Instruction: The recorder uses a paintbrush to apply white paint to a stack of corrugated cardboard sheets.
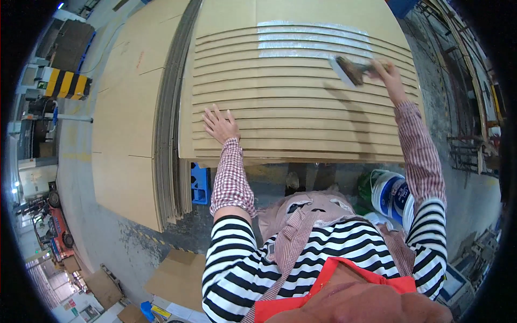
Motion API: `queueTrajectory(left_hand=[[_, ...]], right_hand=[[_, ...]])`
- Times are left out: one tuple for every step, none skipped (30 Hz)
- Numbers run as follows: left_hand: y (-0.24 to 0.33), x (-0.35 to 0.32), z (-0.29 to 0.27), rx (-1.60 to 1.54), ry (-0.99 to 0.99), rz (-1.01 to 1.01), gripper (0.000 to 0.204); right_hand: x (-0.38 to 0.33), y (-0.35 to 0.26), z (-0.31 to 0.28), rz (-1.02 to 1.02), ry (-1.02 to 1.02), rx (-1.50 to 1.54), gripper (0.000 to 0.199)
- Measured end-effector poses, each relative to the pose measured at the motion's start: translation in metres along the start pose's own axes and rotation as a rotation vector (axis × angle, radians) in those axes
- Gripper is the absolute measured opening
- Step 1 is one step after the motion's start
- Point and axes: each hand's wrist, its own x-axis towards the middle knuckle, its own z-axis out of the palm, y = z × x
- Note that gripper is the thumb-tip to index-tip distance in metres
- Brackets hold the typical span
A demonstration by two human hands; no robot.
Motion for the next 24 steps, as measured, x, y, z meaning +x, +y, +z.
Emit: queueTrajectory(left_hand=[[0.0,-0.002,0.001,-0.032,0.015,0.011,0.06],[0.0,-0.004,0.001,-0.027,0.002,0.006,0.06],[0.001,-0.004,0.0,-0.028,0.012,0.013,0.06],[0.001,-0.005,0.0,-0.027,0.112,0.038,0.059],[0.002,-0.006,-0.002,-0.03,0.04,0.025,0.059],[0.003,-0.005,-0.002,-0.032,0.057,0.027,0.059],[0.003,-0.006,-0.003,-0.027,0.035,0.015,0.059],[0.004,-0.005,-0.004,-0.037,0.074,0.024,0.059],[0.005,-0.005,-0.004,-0.038,0.072,0.02,0.059],[0.005,-0.005,-0.006,-0.033,0.049,0.012,0.059],[0.005,-0.004,-0.006,-0.042,0.077,0.012,0.059],[0.005,-0.005,-0.007,-0.046,0.079,0.007,0.059],[0.005,-0.004,-0.007,-0.049,0.06,-0.002,0.059],[0.006,-0.005,-0.007,-0.033,0.052,-0.007,0.059],[0.006,-0.005,-0.008,-0.013,0.031,-0.012,0.059],[0.007,-0.004,-0.009,0.006,0.047,-0.01,0.06],[0.007,-0.003,-0.01,0.001,0.021,-0.018,0.059],[0.008,-0.003,-0.011,-0.001,0.02,-0.021,0.059],[0.009,-0.004,-0.012,0.002,0.0,-0.032,0.059],[0.009,-0.003,-0.013,-0.023,0.028,-0.019,0.059],[0.009,-0.003,-0.014,-0.038,0.041,-0.016,0.059],[0.009,-0.003,-0.015,-0.043,0.011,-0.029,0.059],[0.009,-0.004,-0.015,-0.06,0.056,-0.021,0.059],[0.009,-0.003,-0.016,-0.068,0.056,-0.023,0.059]], right_hand=[[0.018,-0.006,0.026,-0.086,-0.082,-0.01,0.03],[0.035,-0.009,0.046,-0.137,-0.096,-0.079,0.028],[0.05,-0.009,0.061,-0.229,-0.117,-0.186,0.025],[0.061,-0.007,0.072,-0.29,-0.165,-0.199,0.027],[0.07,-0.004,0.08,-0.258,-0.126,-0.222,0.025],[0.072,-0.001,0.086,-0.279,-0.127,-0.269,0.024],[0.069,0.001,0.093,-0.225,-0.084,-0.36,0.023],[0.059,0.002,0.096,-0.305,-0.132,-0.442,0.021],[0.041,0.004,0.101,-0.269,-0.121,-0.585,0.02],[0.016,0.003,0.105,-0.469,-0.209,-0.571,0.018],[-0.012,0.002,0.109,-0.667,-0.275,-0.561,0.017],[-0.045,-0.002,0.109,-0.507,-0.318,-0.591,0.015],[-0.072,-0.005,0.109,-0.391,-0.358,-0.612,0.013],[-0.087,-0.008,0.108,-0.336,-0.418,-0.611,0.013],[-0.098,-0.009,0.108,-0.28,-0.473,-0.607,0.014],[-0.099,-0.011,0.107,-0.25,-0.542,-0.593,0.014],[-0.088,-0.013,0.108,-0.214,-0.511,-0.46,0.014],[-0.065,-0.014,0.111,-0.192,-0.499,-0.319,0.015],[-0.039,-0.015,0.113,-0.168,-0.491,-0.18,0.015],[-0.009,-0.016,0.118,-0.246,-0.378,-0.255,0.017],[0.022,-0.017,0.127,-0.326,-0.27,-0.324,0.019],[0.049,-0.017,0.137,-0.33,-0.225,-0.31,0.02],[0.071,-0.018,0.147,-0.319,-0.186,-0.298,0.021],[0.081,-0.017,0.157,-0.309,-0.104,-0.452,0.02]])
